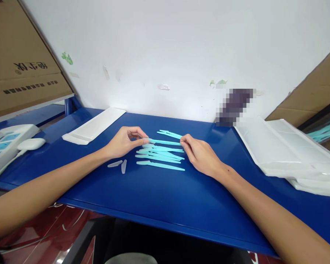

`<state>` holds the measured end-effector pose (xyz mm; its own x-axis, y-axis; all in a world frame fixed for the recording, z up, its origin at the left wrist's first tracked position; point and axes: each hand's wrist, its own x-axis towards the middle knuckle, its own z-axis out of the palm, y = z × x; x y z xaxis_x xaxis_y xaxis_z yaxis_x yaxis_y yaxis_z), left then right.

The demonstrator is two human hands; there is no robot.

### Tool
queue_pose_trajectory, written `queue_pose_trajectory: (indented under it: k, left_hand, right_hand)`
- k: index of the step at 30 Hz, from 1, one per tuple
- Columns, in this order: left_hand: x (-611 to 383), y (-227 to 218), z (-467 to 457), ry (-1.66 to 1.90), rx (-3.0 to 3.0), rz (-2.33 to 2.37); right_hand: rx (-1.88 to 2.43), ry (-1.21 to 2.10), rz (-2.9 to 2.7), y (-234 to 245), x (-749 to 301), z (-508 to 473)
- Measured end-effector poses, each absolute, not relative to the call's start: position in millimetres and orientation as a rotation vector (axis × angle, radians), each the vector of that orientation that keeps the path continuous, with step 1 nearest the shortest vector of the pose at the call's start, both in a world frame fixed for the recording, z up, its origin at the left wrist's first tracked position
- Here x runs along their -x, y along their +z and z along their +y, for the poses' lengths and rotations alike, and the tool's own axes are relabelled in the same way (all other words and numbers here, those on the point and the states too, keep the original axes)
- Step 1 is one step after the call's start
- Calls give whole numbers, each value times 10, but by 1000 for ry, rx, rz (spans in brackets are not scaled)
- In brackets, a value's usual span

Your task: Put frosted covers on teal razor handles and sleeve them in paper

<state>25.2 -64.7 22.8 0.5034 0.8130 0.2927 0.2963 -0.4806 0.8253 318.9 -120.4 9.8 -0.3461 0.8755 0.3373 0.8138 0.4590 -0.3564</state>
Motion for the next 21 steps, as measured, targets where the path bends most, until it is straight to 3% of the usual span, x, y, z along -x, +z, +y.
queue_pose_trajectory:
  k: [9,15,21]
  left_hand:
    - [-45,364,-506,642,-2706,885]
    - [197,652,-538,-55,-2456,882]
    - [218,636,-577,-181,-2283,985]
  right_hand:
    - [1580,-60,-2026,96,-3221,-1140]
    - [1572,-5,-2016,74,-3309,-1078]
    - [1558,-56,-2235,-74,-3403,-985]
